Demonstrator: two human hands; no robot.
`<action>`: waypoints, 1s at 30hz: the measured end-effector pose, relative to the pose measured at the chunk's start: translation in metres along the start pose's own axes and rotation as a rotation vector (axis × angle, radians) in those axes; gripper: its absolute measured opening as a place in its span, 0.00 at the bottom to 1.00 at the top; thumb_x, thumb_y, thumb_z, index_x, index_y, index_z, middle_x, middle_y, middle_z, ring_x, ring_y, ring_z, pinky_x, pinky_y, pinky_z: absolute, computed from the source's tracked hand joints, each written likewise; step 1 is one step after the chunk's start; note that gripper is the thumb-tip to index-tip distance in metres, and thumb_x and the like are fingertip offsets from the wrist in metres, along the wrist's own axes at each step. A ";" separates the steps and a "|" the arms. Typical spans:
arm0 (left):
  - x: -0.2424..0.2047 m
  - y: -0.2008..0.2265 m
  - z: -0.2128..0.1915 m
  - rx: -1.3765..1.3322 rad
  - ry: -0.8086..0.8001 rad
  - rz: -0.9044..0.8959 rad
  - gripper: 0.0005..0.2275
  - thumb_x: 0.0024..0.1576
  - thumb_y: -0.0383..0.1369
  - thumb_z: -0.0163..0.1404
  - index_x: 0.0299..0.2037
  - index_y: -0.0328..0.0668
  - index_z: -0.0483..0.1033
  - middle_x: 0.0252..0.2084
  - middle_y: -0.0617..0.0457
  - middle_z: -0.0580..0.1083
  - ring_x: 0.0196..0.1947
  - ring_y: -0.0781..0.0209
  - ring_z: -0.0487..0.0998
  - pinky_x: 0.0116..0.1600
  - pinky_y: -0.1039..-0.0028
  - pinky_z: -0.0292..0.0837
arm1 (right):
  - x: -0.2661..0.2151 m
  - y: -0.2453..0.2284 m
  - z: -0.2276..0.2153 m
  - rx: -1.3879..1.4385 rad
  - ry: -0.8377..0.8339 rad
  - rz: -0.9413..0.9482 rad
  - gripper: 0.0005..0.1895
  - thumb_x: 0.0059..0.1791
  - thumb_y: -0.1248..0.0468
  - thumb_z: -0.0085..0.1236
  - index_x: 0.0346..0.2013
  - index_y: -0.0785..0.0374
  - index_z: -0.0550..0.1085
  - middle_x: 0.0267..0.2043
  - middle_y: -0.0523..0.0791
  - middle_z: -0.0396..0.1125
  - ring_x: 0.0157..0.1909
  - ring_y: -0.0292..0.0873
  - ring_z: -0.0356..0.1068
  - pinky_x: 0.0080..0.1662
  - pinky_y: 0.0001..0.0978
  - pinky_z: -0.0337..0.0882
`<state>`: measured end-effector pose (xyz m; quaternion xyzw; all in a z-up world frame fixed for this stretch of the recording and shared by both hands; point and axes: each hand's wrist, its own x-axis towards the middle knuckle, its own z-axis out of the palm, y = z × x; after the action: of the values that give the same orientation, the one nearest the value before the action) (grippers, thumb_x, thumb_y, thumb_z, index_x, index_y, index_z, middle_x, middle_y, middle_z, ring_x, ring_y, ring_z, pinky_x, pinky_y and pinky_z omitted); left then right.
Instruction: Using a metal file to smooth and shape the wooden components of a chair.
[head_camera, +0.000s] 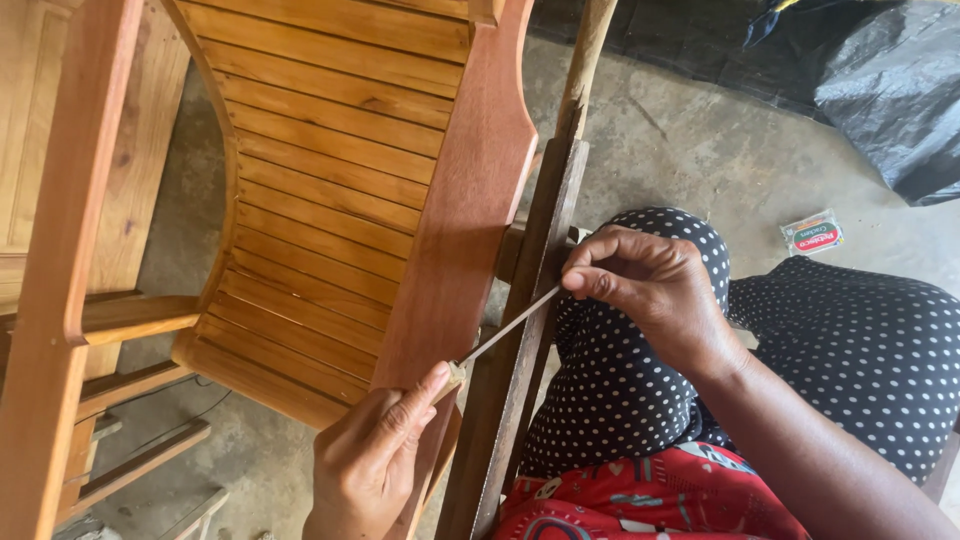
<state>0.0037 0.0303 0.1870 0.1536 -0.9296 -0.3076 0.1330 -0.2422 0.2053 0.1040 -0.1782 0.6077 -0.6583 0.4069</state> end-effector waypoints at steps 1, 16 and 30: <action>0.003 0.003 -0.001 0.001 -0.001 -0.001 0.22 0.54 0.20 0.58 0.60 0.45 0.76 0.27 0.54 0.74 0.26 0.68 0.77 0.31 0.76 0.76 | 0.001 -0.001 0.000 0.001 -0.001 0.000 0.05 0.49 0.67 0.64 0.36 0.66 0.80 0.36 0.41 0.73 0.41 0.32 0.71 0.46 0.26 0.73; 0.017 0.002 -0.006 -0.110 -0.060 -0.108 0.22 0.54 0.24 0.60 0.59 0.46 0.76 0.32 0.53 0.75 0.28 0.68 0.76 0.30 0.77 0.73 | 0.006 -0.006 -0.003 -0.024 0.019 0.039 0.07 0.48 0.65 0.65 0.36 0.66 0.80 0.34 0.41 0.74 0.38 0.32 0.71 0.44 0.25 0.74; 0.001 0.005 0.000 0.062 0.024 0.060 0.24 0.53 0.23 0.61 0.61 0.51 0.75 0.30 0.56 0.71 0.26 0.70 0.74 0.29 0.74 0.74 | 0.004 0.000 0.000 -0.027 0.024 0.035 0.06 0.48 0.65 0.66 0.34 0.66 0.80 0.32 0.40 0.73 0.36 0.31 0.70 0.42 0.24 0.72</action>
<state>0.0020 0.0337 0.1896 0.1332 -0.9413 -0.2725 0.1483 -0.2446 0.2026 0.1025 -0.1650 0.6245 -0.6448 0.4086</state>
